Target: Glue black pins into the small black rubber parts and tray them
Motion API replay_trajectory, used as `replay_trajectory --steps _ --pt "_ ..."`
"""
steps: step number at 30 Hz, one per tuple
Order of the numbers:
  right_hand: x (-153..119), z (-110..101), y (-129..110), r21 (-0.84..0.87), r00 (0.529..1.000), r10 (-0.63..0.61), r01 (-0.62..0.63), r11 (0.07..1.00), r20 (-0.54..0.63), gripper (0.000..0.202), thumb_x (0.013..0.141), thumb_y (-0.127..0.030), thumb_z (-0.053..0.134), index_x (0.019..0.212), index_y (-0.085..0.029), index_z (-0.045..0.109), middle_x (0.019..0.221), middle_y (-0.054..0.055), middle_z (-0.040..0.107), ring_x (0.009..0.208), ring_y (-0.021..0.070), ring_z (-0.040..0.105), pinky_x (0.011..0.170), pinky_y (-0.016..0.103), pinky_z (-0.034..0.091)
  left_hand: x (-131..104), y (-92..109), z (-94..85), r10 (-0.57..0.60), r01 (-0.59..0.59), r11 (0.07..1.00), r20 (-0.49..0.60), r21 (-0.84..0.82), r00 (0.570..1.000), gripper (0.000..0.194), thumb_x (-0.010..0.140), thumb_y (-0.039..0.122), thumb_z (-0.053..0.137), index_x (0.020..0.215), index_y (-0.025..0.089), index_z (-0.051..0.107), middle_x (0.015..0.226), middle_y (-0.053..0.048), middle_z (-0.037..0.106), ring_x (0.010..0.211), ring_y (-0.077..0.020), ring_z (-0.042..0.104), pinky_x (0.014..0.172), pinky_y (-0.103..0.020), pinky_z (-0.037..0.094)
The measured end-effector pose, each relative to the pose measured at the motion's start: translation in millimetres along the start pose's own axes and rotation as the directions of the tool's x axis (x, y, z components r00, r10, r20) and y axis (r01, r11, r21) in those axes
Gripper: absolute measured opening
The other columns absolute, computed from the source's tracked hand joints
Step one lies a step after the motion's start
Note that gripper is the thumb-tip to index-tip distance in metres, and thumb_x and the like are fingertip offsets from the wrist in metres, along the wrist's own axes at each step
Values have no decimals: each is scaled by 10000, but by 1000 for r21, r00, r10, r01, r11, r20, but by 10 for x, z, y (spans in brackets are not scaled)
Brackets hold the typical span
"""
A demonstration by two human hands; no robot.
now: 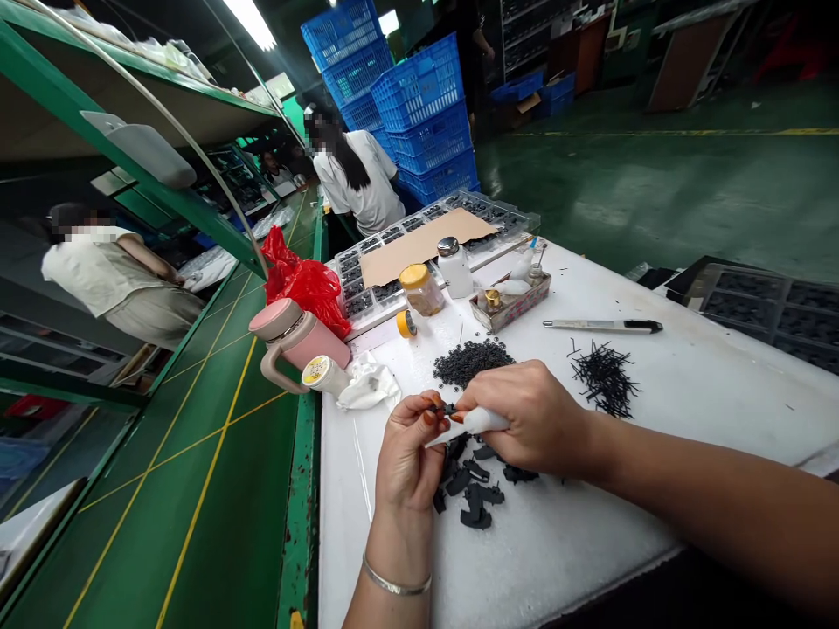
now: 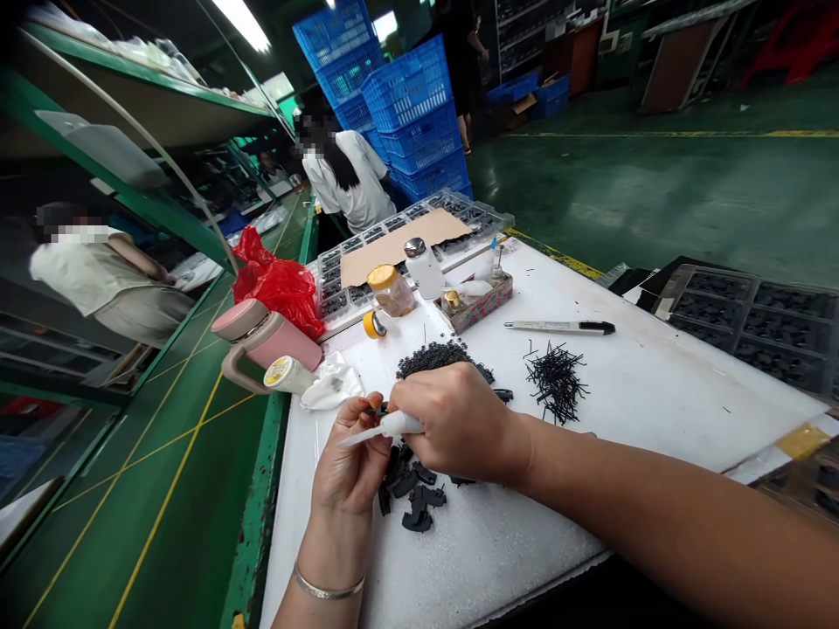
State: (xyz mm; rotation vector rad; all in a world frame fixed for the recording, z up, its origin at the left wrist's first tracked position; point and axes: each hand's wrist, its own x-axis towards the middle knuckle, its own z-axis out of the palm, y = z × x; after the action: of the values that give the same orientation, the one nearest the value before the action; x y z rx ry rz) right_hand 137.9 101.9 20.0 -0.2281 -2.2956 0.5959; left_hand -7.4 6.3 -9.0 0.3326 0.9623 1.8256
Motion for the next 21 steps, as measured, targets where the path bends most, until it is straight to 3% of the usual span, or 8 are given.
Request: replay_trajectory --steps 8,14,21 --pt "-5 10 1 7 999 -30 30 1000 -10 94 734 -126 504 723 -155 593 653 28 627 579 130 536 565 250 354 -2 5 -8 0 0 1000 9 0 1000 260 511 128 871 690 170 686 776 -2 655 652 -95 615 599 -159 542" --pt "42 -34 -25 199 986 165 -167 966 23 89 762 -164 565 694 -148 622 621 2 619 556 95 531 545 215 348 -18 19 3 -5 5 1000 -4 -8 1000 283 491 106 876 687 162 679 787 2 661 649 -85 622 573 -122 530" --pt "81 -75 -47 232 943 315 -331 915 104 143 751 -215 594 626 -145 602 537 -21 551 493 77 448 508 211 309 -20 23 3 -6 6 1000 7 3 1000 294 494 152 888 695 147 674 764 -11 669 632 -84 620 564 -119 519"
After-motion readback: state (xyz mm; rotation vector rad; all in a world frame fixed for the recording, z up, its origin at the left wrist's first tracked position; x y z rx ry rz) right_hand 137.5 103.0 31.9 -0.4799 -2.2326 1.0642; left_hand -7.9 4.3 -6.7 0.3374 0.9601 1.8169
